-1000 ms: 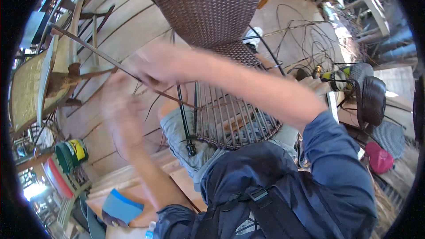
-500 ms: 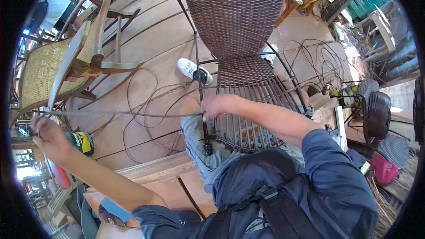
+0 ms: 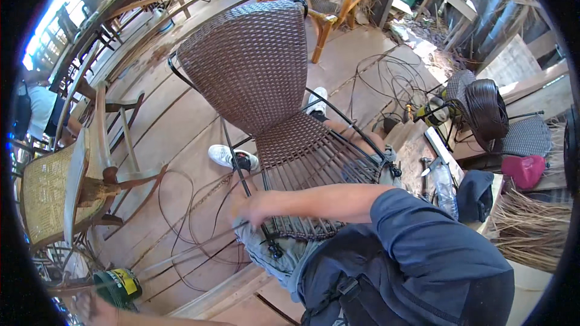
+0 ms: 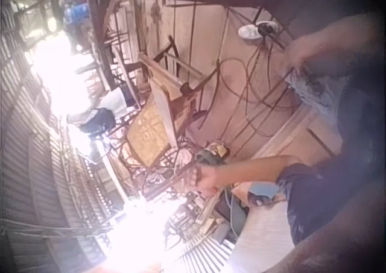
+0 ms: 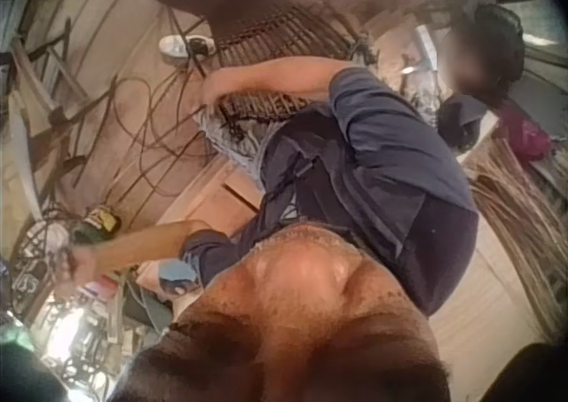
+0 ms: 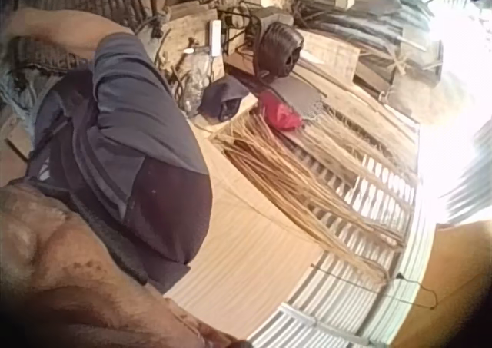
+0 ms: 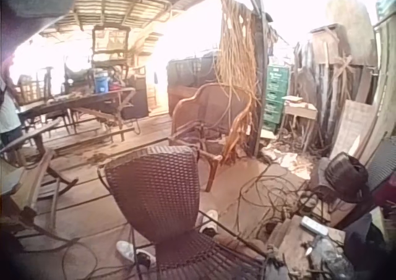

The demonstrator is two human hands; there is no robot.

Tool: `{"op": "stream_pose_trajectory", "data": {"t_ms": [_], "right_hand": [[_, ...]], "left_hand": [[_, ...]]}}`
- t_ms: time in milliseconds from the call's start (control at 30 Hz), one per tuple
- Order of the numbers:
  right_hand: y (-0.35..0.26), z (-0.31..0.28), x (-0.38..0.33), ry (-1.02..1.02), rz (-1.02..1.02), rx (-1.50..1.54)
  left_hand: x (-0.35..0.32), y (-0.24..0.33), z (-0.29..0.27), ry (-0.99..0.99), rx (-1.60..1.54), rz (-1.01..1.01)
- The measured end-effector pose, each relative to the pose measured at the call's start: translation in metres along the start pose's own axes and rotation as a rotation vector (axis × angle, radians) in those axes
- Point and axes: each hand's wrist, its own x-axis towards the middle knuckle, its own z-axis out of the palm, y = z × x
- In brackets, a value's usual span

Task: Weaving a synthetic rattan chair by hand on a metal frame.

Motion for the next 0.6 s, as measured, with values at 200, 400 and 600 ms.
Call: {"op": "stream_pose_trajectory", "data": {"t_ms": [200, 400, 600], "right_hand": [[-0.068, -0.094, 0.115, 0.999, -0.813, 0.579], [-0.105, -0.093, 0.023, 0.537, -0.256, 0.41], [0.0, -0.03, 0.028, 0.326, 0.254, -0.029]], "left_hand": [[-0.262, -0.156, 0.304, -0.519, 0.79, -0.411], [-0.086, -0.096, 0.043, -0.298, 1.071, 0.054], [-0.12, -0.046, 0.198, 0.41, 0.555, -0.457]]}}
